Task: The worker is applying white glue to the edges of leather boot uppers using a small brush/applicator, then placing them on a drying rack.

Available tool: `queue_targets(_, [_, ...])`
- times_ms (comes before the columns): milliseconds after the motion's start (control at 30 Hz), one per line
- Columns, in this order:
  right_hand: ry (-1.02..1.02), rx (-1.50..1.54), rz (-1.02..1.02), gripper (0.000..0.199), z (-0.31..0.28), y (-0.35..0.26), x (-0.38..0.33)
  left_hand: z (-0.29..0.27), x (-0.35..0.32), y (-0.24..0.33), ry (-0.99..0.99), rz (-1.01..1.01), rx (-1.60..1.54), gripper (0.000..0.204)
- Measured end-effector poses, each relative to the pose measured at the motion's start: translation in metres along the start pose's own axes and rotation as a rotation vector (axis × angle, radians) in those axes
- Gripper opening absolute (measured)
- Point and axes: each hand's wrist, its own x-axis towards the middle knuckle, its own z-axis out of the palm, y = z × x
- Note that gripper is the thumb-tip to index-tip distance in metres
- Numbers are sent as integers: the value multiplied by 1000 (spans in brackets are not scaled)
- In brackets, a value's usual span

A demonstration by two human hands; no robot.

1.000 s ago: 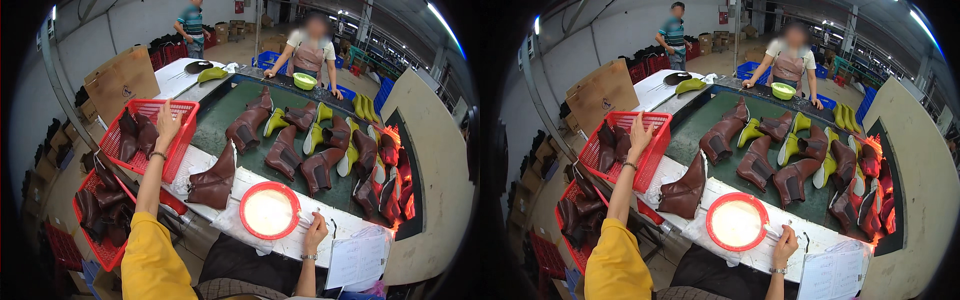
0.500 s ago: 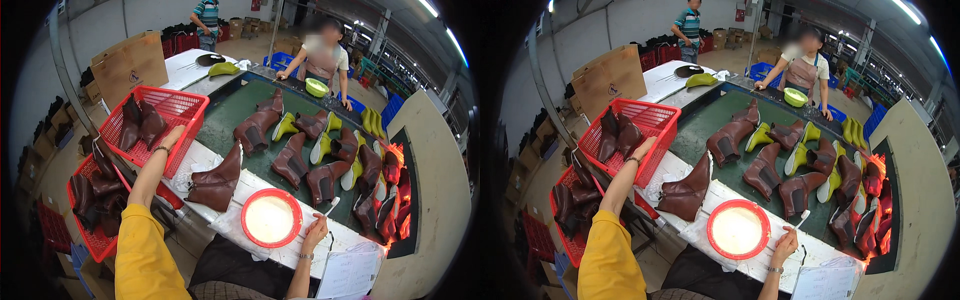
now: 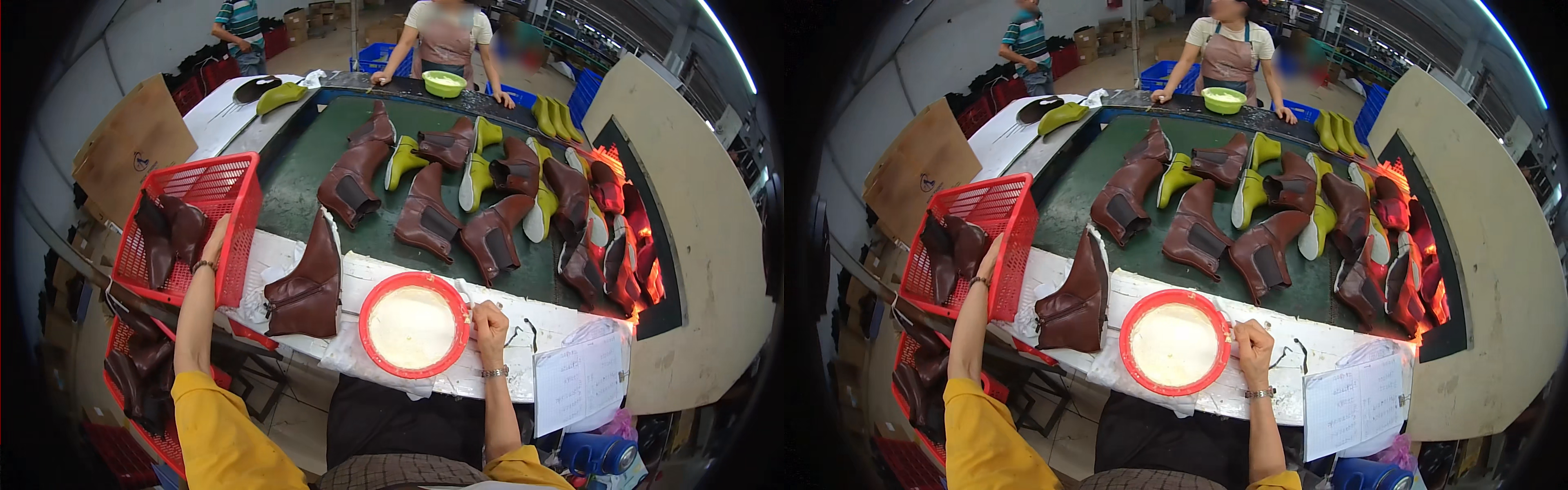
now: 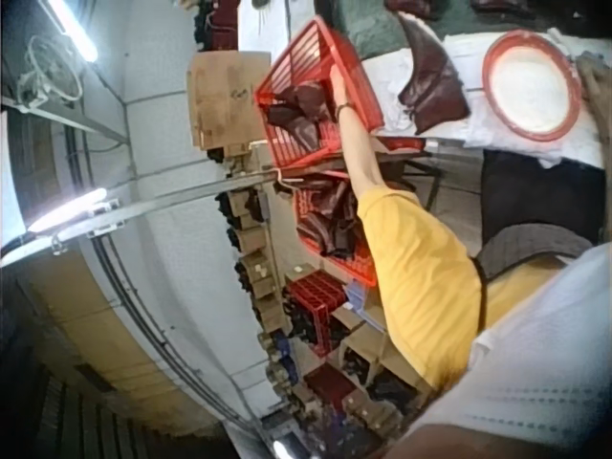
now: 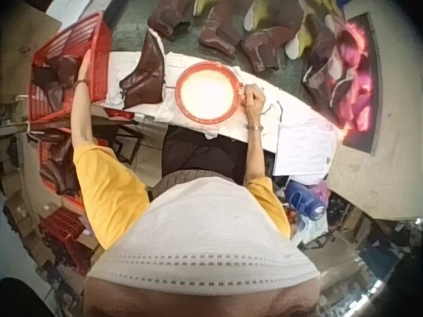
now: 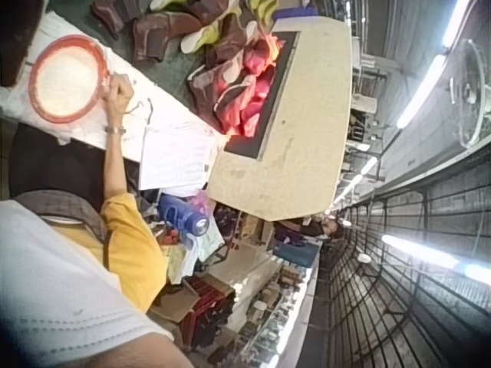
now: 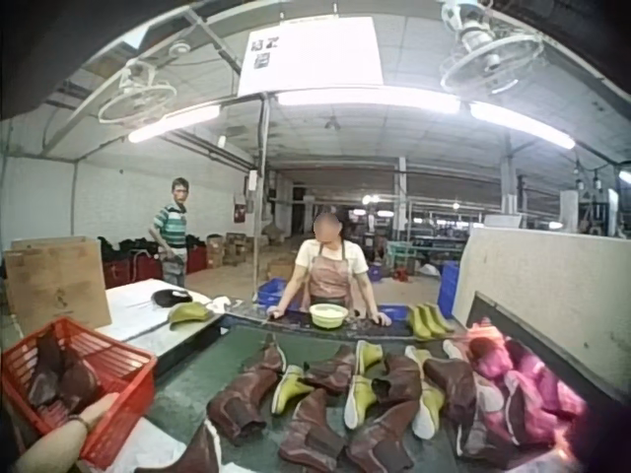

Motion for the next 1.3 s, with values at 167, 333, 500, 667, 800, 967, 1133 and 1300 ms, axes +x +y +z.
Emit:
queue_targets(167, [-15,55,-14,30,4,-7,2,-19,24,-26,45,466,560,43])
queue_targets(333, [-34,127,49,34,3,-7,2,-20,20,-23,-15,238,295,44])
queue_targets(500, [18,98,59,40,4,-7,3,-1,5,17,21,30,296,41])
queue_targets(667, [52,75,120,41,4,-6,4,14,-3,42,52,-188,108,40])
queue_targets(800, [68,-4,99,34,3,-3,5,17,-12,51,45,-116,161,42])
queue_targets(967, [139,106,192,22,5,3,3,14,-6,46,59,-204,162,43])
queue_targets(1133, [135,146,182,15,4,5,2,-2,9,11,-29,-331,-198,43])
queue_targets(1300, [138,102,213,14,5,3,2,-2,9,10,-15,-188,121,32])
